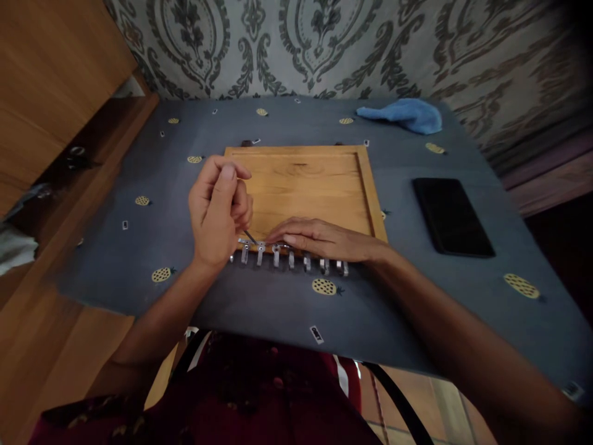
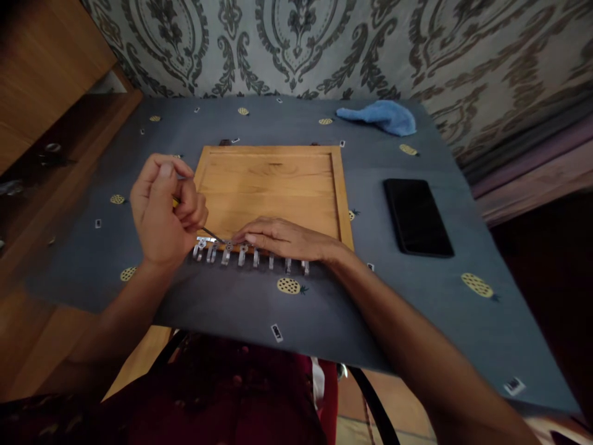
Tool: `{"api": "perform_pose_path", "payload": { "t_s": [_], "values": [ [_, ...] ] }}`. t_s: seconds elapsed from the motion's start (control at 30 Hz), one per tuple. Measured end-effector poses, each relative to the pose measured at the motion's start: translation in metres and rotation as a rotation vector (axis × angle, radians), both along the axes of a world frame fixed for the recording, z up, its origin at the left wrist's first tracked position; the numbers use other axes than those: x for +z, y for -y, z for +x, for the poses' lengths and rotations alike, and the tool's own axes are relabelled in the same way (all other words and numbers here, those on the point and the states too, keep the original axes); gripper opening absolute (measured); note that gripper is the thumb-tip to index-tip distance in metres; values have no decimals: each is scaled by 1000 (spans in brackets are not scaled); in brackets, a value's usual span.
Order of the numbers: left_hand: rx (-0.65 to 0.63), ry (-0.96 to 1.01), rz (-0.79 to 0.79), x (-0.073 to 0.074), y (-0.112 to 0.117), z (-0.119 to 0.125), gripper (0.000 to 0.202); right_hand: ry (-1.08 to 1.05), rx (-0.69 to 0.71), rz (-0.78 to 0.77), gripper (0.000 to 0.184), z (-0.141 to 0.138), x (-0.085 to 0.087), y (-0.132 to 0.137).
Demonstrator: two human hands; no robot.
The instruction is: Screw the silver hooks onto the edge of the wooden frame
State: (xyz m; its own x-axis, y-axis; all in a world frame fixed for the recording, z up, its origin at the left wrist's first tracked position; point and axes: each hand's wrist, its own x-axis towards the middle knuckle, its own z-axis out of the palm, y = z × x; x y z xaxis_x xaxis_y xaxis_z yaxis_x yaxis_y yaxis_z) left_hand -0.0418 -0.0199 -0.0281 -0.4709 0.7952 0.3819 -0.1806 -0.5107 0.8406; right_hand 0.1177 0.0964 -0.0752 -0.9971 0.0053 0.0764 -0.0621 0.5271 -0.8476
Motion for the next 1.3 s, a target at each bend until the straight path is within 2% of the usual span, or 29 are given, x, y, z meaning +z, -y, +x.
{"api": "perform_pose_path", "payload": {
  "t_s": [0.17,0.8,1.1,1.3],
  "values": [
    [20,-16,6,-2,1,10,22,8,-7,0,37,0,-2,0],
    [21,-114,-65,0,-1,16,18,-10,5,22,39,0,-1,0],
    [-229,-139,-62,0,-15,8,18,-12,-3,-2,39,0,-1,2],
    [-381,-136,-117,2,-19,-3,21,1,-10,-5,37,0,0,1]
  ]
}}
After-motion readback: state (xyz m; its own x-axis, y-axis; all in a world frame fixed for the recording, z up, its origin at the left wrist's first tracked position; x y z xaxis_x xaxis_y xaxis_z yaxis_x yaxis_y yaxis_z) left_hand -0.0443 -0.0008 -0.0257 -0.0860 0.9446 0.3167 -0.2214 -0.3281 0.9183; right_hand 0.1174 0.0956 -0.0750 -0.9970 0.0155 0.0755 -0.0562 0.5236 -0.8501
